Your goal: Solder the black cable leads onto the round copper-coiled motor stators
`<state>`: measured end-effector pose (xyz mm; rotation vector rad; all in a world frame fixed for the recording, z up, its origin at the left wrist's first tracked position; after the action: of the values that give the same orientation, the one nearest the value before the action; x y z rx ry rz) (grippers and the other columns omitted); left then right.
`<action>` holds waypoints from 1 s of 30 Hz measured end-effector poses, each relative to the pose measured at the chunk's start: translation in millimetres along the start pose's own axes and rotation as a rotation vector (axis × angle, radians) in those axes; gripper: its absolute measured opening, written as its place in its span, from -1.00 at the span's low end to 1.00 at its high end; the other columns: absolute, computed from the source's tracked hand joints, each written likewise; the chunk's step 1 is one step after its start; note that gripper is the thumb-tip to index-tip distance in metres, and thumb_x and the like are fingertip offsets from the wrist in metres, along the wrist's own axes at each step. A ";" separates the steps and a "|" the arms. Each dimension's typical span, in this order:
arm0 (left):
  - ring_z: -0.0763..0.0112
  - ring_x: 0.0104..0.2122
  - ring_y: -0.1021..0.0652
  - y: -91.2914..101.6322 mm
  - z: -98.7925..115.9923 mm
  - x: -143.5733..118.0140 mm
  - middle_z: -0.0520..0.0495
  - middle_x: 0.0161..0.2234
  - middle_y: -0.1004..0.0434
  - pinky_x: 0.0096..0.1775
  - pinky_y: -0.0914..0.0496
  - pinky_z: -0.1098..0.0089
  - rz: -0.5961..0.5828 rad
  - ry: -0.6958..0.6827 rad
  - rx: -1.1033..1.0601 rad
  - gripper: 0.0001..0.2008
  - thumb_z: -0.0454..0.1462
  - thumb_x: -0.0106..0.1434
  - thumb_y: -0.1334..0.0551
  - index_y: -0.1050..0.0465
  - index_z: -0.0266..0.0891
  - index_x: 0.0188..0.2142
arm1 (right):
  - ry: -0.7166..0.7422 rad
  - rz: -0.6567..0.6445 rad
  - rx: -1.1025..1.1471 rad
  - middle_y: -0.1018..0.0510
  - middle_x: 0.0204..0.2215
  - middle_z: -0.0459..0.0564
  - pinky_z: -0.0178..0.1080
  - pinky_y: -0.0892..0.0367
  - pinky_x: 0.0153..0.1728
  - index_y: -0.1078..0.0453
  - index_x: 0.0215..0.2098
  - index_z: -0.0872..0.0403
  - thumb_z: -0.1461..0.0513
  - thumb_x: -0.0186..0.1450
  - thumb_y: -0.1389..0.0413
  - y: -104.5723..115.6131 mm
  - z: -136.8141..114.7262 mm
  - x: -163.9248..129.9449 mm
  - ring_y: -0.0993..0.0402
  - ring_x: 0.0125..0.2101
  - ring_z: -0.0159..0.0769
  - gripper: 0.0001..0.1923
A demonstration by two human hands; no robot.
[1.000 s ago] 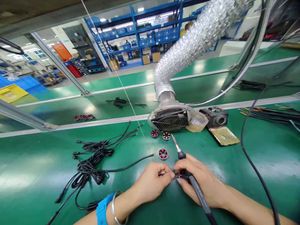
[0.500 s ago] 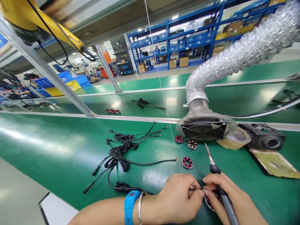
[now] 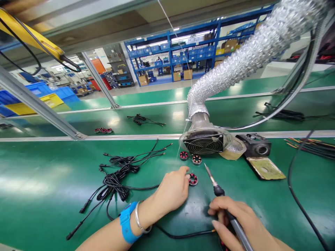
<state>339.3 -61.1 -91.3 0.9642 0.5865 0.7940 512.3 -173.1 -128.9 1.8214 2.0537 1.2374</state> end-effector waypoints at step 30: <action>0.41 -0.58 -0.34 -11.5 9.9 -1.8 0.08 -0.61 -0.33 -0.45 -0.10 0.42 -0.100 -0.003 -0.083 -0.81 -0.28 0.33 -0.04 -0.35 -0.19 -0.39 | -0.062 -0.063 0.065 -0.46 -0.18 -0.02 -0.19 -0.37 -0.19 -0.17 0.02 0.02 0.45 0.07 -0.08 -7.6 16.5 17.7 -0.40 -0.22 -0.23 -0.44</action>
<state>349.3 -71.3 -96.7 0.8531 0.5899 0.7220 511.5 -149.2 -137.3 1.7839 2.1234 1.0965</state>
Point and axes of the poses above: each hand's wrist, its own x-axis towards the middle knuckle, its own y-axis out of the back of the hand, z = x × y, the point moved 2 cm from there along x, towards the middle knuckle
